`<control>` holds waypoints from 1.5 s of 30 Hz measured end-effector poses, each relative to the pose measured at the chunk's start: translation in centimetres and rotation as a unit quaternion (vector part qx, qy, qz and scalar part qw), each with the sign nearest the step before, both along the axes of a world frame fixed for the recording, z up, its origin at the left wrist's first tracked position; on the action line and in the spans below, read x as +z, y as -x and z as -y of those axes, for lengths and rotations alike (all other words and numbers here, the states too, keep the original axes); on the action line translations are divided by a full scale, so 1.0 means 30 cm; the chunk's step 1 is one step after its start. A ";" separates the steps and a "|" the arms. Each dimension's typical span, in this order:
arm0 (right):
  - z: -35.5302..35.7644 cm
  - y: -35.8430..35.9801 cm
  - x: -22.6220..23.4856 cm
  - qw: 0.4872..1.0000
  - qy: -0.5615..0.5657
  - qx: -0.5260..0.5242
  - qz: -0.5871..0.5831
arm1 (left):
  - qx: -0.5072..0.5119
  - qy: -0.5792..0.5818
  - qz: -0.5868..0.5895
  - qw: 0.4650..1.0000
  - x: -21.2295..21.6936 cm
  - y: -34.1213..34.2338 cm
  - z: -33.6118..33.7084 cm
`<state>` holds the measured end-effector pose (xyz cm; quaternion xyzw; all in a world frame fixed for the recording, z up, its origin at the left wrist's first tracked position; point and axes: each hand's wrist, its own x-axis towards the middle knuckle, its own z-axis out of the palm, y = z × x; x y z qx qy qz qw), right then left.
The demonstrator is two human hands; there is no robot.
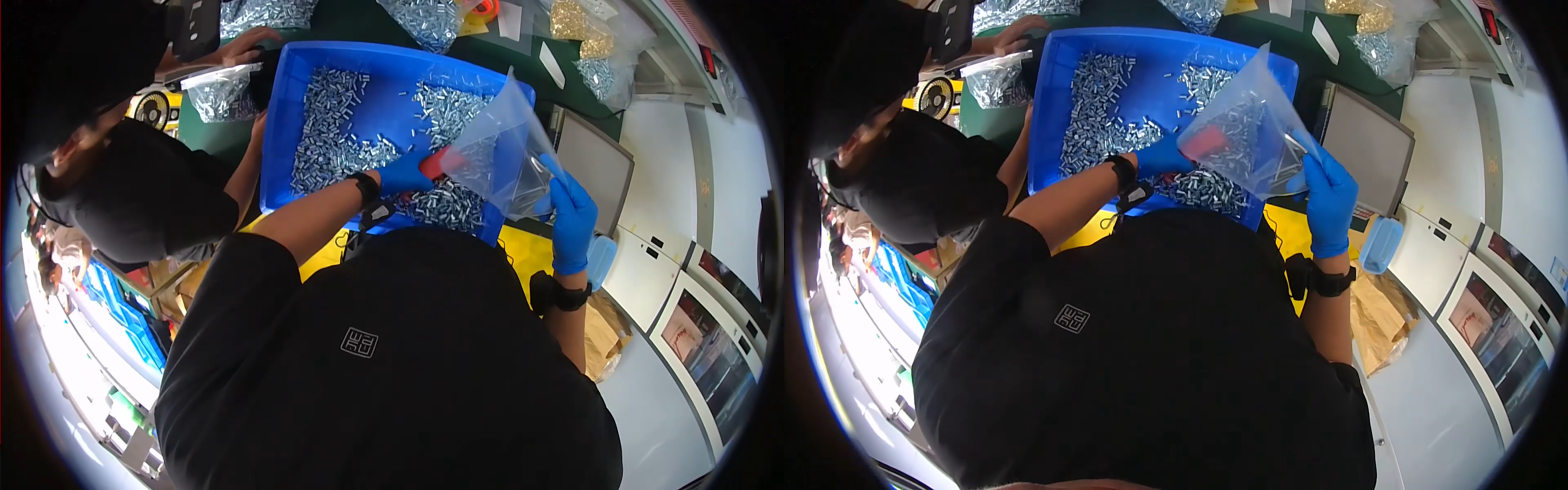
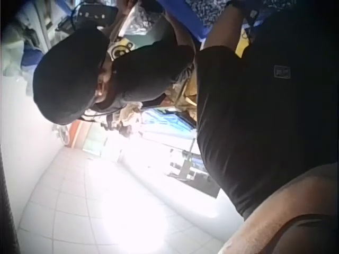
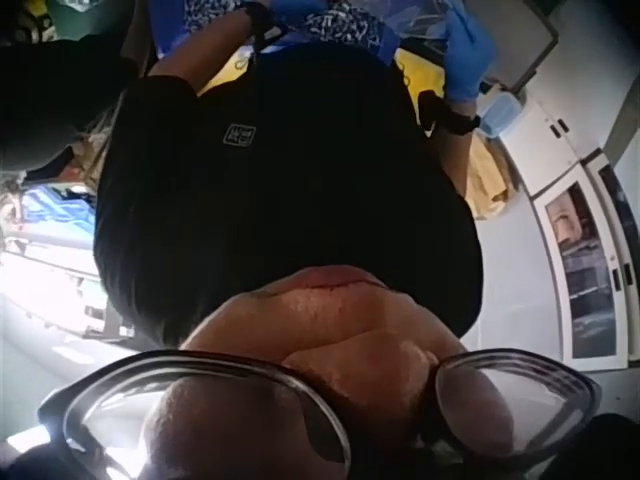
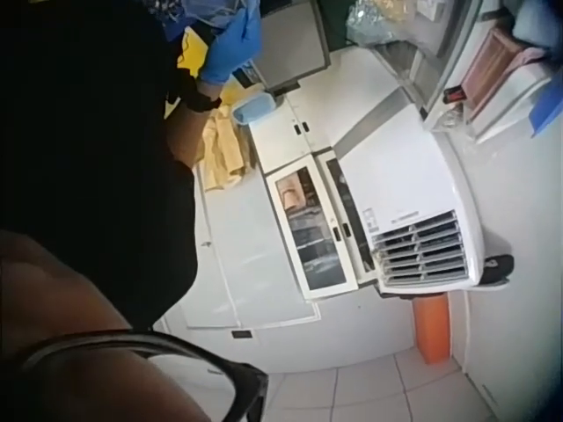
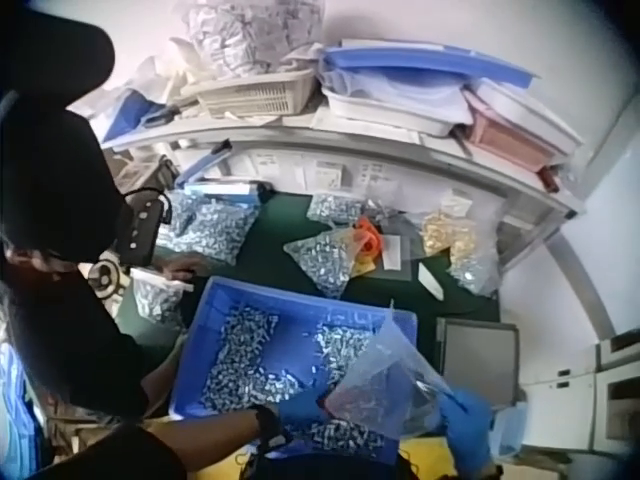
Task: Scooping small metal parts from a bin into plastic bags, weighing them on a scale, and organizing them.
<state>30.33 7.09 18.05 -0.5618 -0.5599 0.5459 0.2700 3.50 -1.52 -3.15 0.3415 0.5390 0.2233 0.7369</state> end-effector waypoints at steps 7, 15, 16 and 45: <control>0.000 0.042 -0.030 0.997 -0.030 0.062 0.030 | -0.020 -0.047 0.176 0.983 -0.277 -0.007 -0.033; -0.066 0.101 -0.152 0.983 -0.158 0.087 0.019 | 0.164 0.155 0.304 0.926 -0.107 0.153 0.008; -0.062 0.128 -0.144 0.983 -0.160 0.092 0.012 | 0.206 0.129 0.292 0.925 -0.093 0.206 0.040; 0.039 0.387 -0.292 0.904 -0.253 0.328 0.101 | 0.094 0.055 -0.004 0.994 0.400 0.297 -0.033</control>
